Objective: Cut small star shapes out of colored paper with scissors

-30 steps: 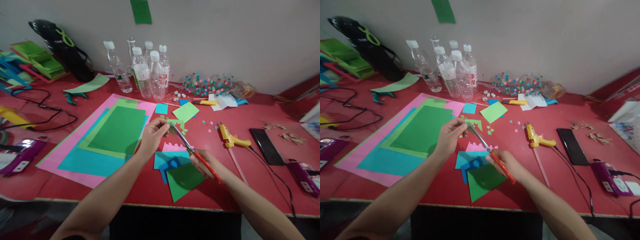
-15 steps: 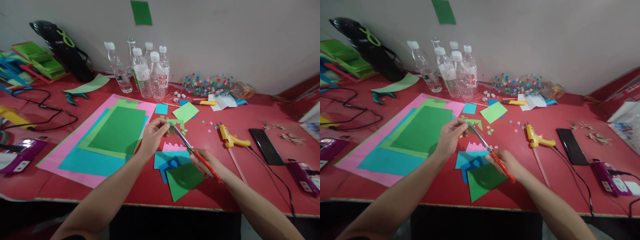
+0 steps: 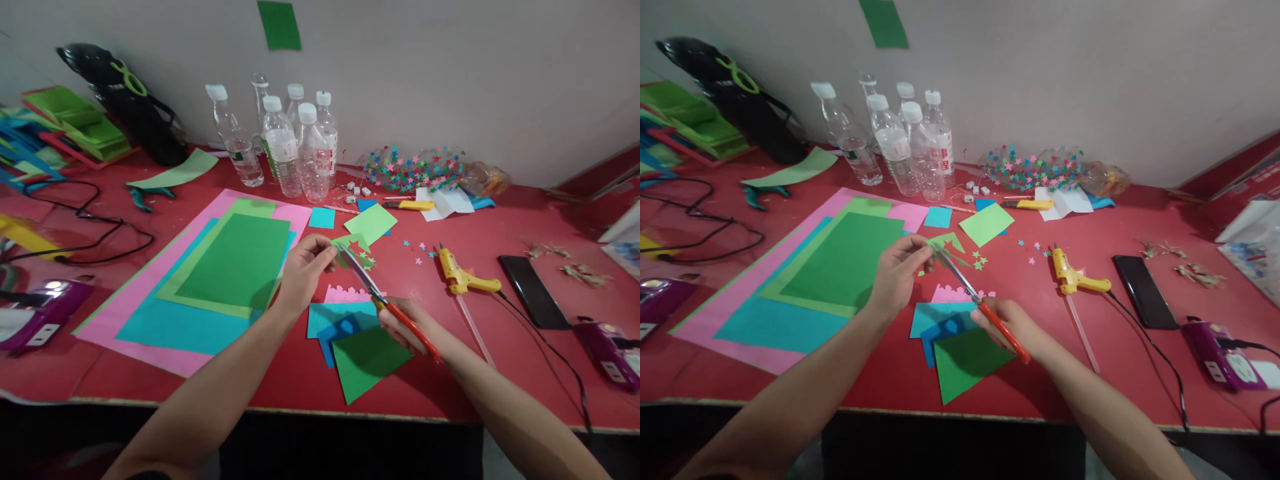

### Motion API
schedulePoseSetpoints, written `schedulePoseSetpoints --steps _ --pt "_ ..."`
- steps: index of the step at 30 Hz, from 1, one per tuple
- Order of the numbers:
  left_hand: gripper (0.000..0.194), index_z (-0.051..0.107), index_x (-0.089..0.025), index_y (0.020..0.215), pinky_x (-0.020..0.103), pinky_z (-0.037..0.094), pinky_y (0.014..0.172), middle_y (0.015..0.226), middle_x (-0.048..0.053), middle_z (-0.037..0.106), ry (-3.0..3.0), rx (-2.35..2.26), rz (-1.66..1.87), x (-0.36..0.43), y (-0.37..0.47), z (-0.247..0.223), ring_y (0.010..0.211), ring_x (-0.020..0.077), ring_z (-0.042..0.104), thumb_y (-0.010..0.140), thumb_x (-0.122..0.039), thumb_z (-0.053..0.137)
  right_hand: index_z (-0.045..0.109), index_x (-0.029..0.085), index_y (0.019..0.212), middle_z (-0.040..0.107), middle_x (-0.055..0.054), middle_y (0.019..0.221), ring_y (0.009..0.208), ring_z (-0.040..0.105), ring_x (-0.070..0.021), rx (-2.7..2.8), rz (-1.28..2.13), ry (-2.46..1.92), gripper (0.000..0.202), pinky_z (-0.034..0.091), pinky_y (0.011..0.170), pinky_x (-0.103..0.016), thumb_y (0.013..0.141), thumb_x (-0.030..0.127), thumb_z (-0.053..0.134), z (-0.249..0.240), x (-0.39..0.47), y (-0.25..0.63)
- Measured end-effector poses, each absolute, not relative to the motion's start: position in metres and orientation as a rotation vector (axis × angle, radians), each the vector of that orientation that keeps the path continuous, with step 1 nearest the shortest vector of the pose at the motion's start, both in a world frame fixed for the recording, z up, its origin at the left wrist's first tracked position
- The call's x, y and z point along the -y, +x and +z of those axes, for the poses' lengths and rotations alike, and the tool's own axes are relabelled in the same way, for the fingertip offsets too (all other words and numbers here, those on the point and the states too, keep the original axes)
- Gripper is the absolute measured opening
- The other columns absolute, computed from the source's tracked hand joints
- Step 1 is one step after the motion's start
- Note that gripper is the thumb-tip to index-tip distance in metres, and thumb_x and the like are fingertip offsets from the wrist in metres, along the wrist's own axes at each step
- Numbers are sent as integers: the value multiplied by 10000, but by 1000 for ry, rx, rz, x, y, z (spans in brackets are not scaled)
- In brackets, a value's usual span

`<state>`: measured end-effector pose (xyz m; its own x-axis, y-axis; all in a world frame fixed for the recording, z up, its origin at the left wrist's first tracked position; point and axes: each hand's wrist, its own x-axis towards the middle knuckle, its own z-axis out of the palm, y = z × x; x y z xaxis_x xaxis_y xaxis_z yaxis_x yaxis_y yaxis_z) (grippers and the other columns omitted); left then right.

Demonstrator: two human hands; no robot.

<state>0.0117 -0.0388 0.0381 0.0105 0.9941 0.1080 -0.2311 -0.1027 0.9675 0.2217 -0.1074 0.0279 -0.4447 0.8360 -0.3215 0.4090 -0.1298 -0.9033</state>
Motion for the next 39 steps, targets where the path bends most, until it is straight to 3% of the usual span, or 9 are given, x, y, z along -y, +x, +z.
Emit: schedulePoseSetpoints --steps 17,29,39 --pt "88 599 -186 726 206 433 552 611 -42 563 1054 -877 1366 44 17 32 549 65 522 768 -241 654 441 199 741 396 83 403 312 333 -61 1698 1692 -1369 524 292 318 -174 845 712 415 26 112 218" --pt "102 576 -182 719 210 431 573 603 -42 580 976 -839 1329 44 18 32 550 68 531 759 -230 657 388 212 675 428 72 399 320 345 -64 1712 1593 -1439 419 280 354 -187 877 578 430 25 114 212" --pt "115 575 -182 702 215 436 571 595 -37 578 973 -841 1314 45 19 35 551 74 528 743 -243 664 391 213 684 430 73 413 319 351 -64 1680 1621 -1419 430 276 344 -186 860 602 445 25 114 212"
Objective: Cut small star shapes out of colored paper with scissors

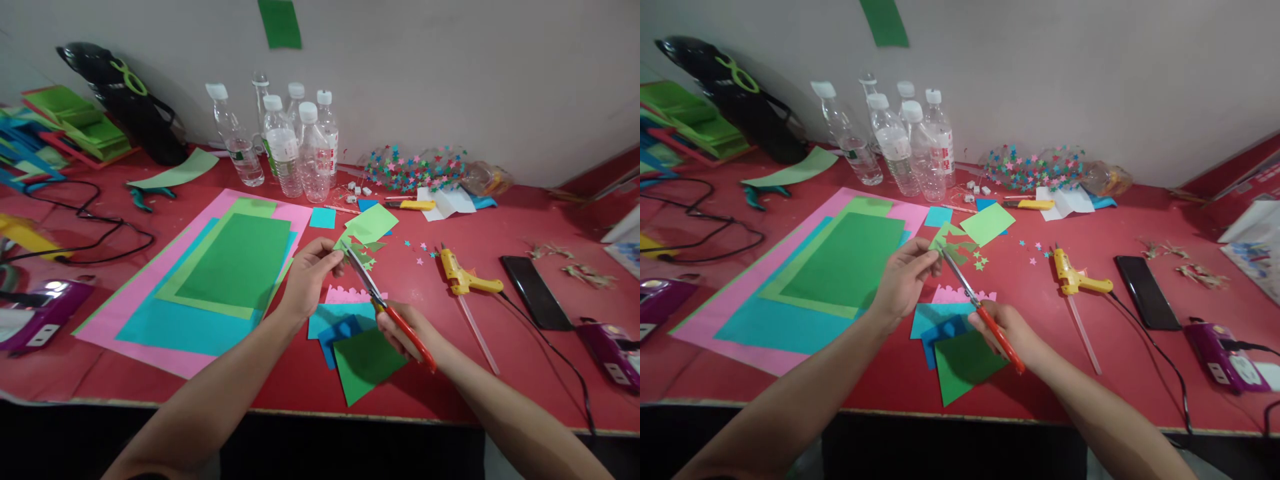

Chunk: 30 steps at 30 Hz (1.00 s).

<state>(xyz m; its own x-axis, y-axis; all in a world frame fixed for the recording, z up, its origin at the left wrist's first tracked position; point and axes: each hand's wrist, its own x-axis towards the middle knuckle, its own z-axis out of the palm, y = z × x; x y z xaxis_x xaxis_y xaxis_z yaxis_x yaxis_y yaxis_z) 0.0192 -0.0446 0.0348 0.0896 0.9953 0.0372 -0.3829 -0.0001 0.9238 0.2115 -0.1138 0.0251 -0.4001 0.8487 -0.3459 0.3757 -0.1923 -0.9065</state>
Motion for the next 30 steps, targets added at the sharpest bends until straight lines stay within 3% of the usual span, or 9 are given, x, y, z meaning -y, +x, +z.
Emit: schedulePoseSetpoints --steps 20,30 --pt "99 580 -170 677 193 408 518 560 -37 575 924 -872 1352 39 16 36 505 58 511 754 -213 626 373 221 623 399 77 355 283 339 -63 1677 1587 -1461 466 270 326 -191 841 627 441 25 110 215" --pt "89 599 -176 748 224 446 567 607 -28 621 950 -833 1367 40 17 35 545 79 555 762 -247 651 386 218 670 414 86 412 320 344 -58 1653 1548 -1480 419 281 345 -193 834 582 510 27 109 214"
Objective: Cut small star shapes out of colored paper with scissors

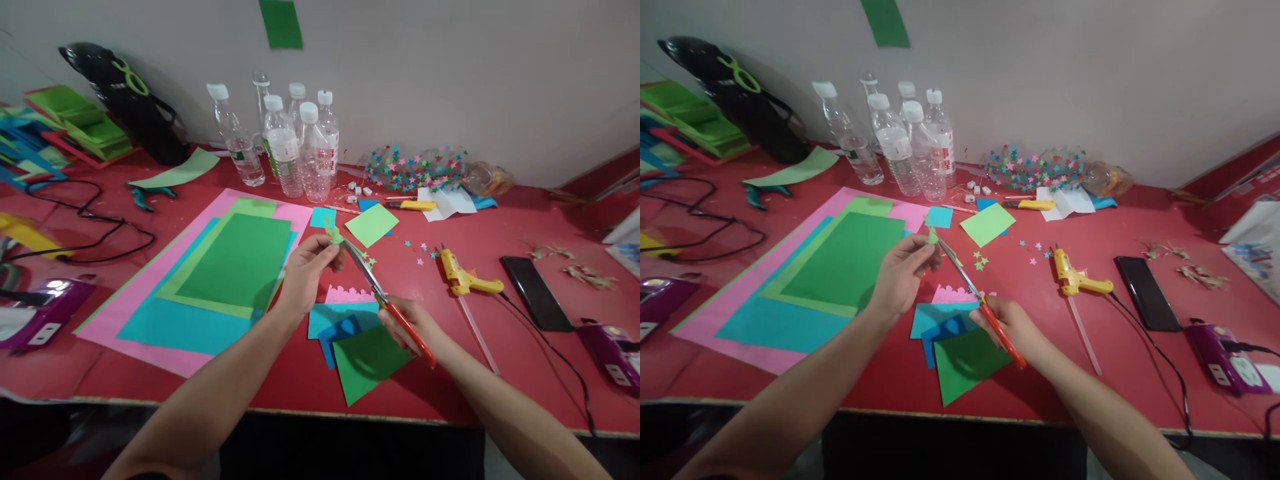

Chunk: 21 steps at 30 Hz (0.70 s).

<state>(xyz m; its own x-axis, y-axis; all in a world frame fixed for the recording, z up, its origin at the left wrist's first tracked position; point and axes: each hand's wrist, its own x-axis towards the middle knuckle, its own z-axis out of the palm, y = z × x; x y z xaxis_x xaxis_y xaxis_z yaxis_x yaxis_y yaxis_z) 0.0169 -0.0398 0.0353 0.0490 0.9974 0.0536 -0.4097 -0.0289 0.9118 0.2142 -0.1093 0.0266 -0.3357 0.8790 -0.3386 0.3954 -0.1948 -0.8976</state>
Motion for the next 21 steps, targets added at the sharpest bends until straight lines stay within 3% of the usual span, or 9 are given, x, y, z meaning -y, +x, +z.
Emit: schedulePoseSetpoints --steps 14,21 --pt "77 598 -169 702 223 421 565 564 -28 603 1134 -894 1353 38 9 39 541 75 531 775 -191 612 381 213 683 394 73 447 376 359 -71 1800 1556 -1426 508 271 393 -210 831 693 453 29 107 220" --pt "73 601 -167 698 221 416 556 570 -29 607 1127 -852 1315 34 5 37 533 74 534 760 -199 622 391 207 698 394 77 453 377 345 -63 1798 1584 -1437 444 274 387 -194 879 606 464 31 109 221"
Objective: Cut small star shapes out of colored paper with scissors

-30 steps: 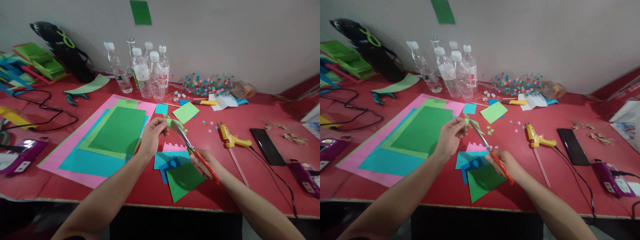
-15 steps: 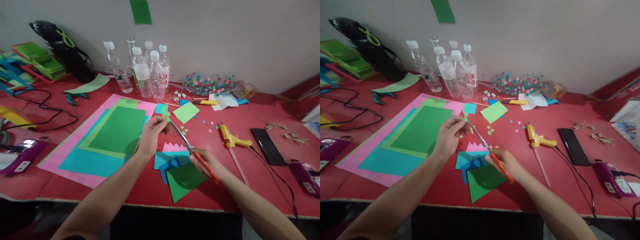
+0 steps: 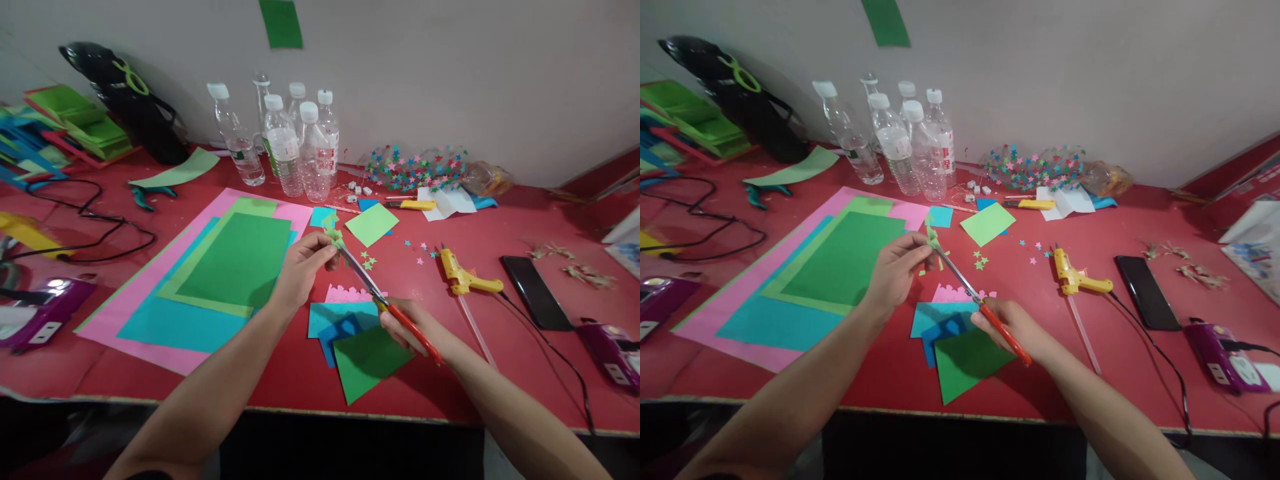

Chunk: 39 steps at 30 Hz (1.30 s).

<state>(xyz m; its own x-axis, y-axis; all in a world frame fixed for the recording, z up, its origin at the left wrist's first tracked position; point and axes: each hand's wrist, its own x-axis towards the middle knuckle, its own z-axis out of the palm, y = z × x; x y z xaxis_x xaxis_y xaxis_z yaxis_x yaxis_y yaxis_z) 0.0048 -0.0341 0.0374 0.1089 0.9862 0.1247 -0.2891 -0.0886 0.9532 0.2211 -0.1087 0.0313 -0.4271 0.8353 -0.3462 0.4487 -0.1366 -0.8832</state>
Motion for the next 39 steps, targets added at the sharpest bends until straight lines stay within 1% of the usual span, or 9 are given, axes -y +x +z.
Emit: schedulePoseSetpoints --steps 6,9,14,23,29,35,39 --pt "68 602 -168 686 221 413 545 560 -31 604 1111 -865 1294 33 5 38 519 75 532 738 -204 630 400 204 703 392 78 461 366 348 -60 1798 1602 -1454 427 257 368 -184 904 576 455 29 109 224" --pt "69 605 -169 688 221 415 546 557 -31 602 1126 -888 1293 33 5 37 521 76 535 738 -208 632 395 206 696 390 78 453 364 344 -61 1767 1626 -1442 453 260 366 -187 894 609 452 30 109 224" --pt "88 600 -171 676 219 422 546 552 -35 590 1171 -914 1282 33 4 38 520 75 532 748 -215 626 384 213 686 391 80 415 348 357 -69 1729 1635 -1438 485 267 372 -199 843 661 485 33 108 221" --pt "116 587 -172 657 232 430 552 549 -22 579 1225 -958 1265 34 2 43 527 88 529 748 -235 620 378 212 646 383 76 397 342 344 -70 1725 1649 -1435 454 245 373 -204 866 591 497 32 107 222" --pt "118 580 -177 668 227 426 542 542 -30 558 1225 -961 1228 34 1 43 513 85 512 746 -255 622 396 203 685 396 72 464 382 367 -68 1762 1661 -1374 415 278 394 -194 909 543 473 31 108 224" --pt "125 568 -176 662 217 424 535 544 -35 555 1245 -975 1216 36 2 44 511 81 509 747 -250 623 371 210 666 363 75 443 383 346 -71 1767 1631 -1390 473 259 387 -199 881 623 458 32 108 222" --pt "125 571 -177 664 219 424 530 537 -34 560 1230 -979 1223 35 2 44 505 83 508 747 -253 624 362 213 643 377 66 446 384 347 -73 1778 1587 -1422 490 252 390 -210 851 640 484 36 108 219"
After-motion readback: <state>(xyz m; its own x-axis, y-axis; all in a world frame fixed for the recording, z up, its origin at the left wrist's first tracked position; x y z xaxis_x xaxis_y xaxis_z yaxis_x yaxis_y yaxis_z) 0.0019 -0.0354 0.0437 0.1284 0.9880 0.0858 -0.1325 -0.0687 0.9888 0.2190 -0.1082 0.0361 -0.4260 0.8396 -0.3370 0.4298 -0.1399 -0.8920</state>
